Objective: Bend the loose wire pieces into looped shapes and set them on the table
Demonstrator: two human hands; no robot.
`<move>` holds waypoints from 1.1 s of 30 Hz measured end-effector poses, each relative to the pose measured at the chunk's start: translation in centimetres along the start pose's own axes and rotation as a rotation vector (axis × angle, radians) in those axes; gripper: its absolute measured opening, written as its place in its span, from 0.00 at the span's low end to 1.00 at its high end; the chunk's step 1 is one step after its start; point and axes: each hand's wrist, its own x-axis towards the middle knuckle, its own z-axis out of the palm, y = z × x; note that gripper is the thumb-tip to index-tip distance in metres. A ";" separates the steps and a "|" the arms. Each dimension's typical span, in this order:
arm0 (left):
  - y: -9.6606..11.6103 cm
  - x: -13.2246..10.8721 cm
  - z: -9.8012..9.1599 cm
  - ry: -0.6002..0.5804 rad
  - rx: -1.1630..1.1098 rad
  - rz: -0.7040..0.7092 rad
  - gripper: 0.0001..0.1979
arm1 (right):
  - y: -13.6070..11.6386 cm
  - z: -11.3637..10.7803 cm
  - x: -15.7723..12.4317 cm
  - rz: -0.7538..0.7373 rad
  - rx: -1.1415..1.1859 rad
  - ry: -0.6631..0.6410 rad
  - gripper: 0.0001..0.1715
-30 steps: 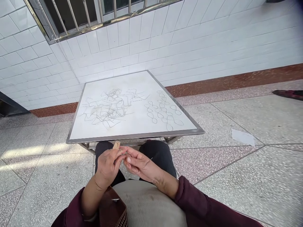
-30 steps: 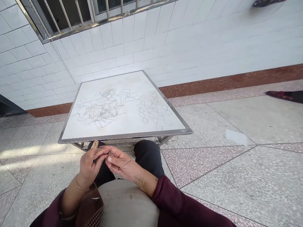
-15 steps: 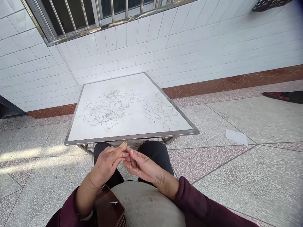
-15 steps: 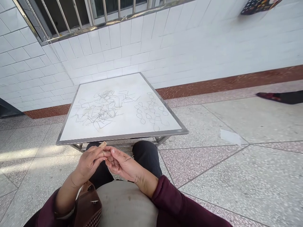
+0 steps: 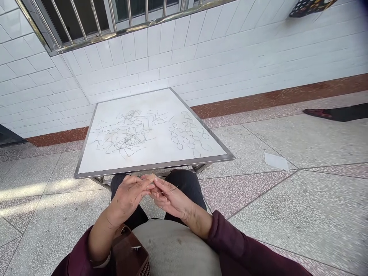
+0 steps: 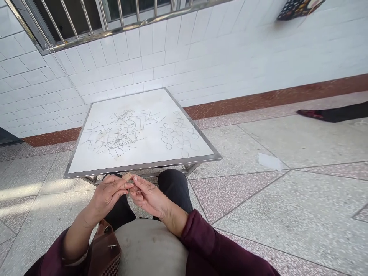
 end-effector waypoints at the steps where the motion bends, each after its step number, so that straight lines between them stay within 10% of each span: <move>1: 0.0 0.0 0.0 0.005 0.007 0.004 0.30 | 0.0 0.0 0.0 0.000 0.007 0.006 0.20; 9: -0.1 0.2 -0.4 0.030 0.068 -0.022 0.29 | 0.3 -0.5 0.4 -0.087 -0.110 0.006 0.20; 16: -0.2 0.3 -0.9 0.131 -0.004 -0.316 0.28 | -2.3 -3.9 1.3 -0.508 -0.697 0.444 0.20; 23: -0.2 0.5 -1.3 0.078 -0.093 -0.410 0.29 | -5.2 -0.2 0.2 -0.492 -1.342 0.096 0.16; 33: -0.5 0.6 -1.2 0.136 -0.117 -0.406 0.27 | -3.0 0.5 0.9 -0.307 -1.097 0.136 0.14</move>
